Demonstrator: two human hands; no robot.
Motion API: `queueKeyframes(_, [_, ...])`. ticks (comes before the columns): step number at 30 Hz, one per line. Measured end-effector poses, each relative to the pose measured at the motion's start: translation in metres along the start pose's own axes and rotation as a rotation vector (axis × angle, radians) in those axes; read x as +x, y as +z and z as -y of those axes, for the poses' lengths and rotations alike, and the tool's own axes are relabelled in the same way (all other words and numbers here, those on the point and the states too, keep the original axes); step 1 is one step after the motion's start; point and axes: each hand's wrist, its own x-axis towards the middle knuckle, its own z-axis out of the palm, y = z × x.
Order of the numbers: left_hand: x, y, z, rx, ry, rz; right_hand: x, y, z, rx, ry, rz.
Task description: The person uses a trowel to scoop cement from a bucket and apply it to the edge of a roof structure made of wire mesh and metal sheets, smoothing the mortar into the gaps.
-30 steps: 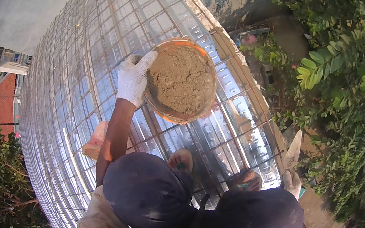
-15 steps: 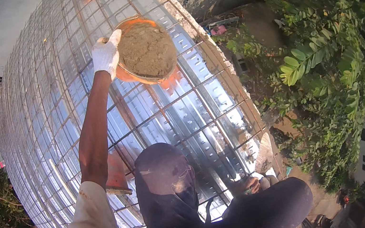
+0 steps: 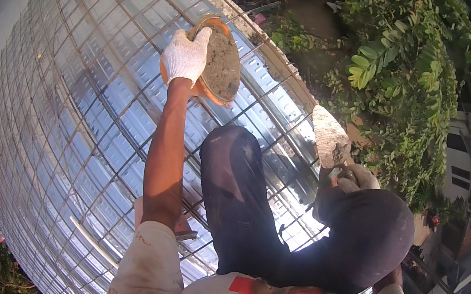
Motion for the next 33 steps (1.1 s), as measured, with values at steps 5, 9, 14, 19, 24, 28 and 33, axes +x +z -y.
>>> queueKeyframes(5, [0.009,-0.017,0.018,0.022,0.011,-0.005,0.059,0.010,0.056,-0.159,-0.145,-0.102])
queueKeyframes(9, [0.011,-0.029,0.025,-0.062,0.008,0.027,0.128,0.007,0.087,-0.784,-0.530,-0.198])
queueKeyframes(14, [0.008,-0.045,0.040,0.008,0.018,0.016,0.219,0.039,0.189,-1.249,-0.742,-0.267])
queueKeyframes(19, [0.002,-0.032,0.036,-0.062,0.061,0.043,0.273,0.047,0.236,-1.540,-0.669,0.035])
queueKeyframes(24, [0.004,-0.033,0.039,-0.110,0.070,-0.046,0.330,0.038,0.212,-1.397,-0.853,0.318])
queueKeyframes(28, [0.005,-0.019,0.035,-0.142,0.090,-0.112,0.335,0.064,0.189,-1.136,-0.940,0.434])
queueKeyframes(33, [0.018,-0.025,0.047,-0.101,-0.007,-0.140,0.317,0.098,0.169,-0.813,-0.842,0.551])
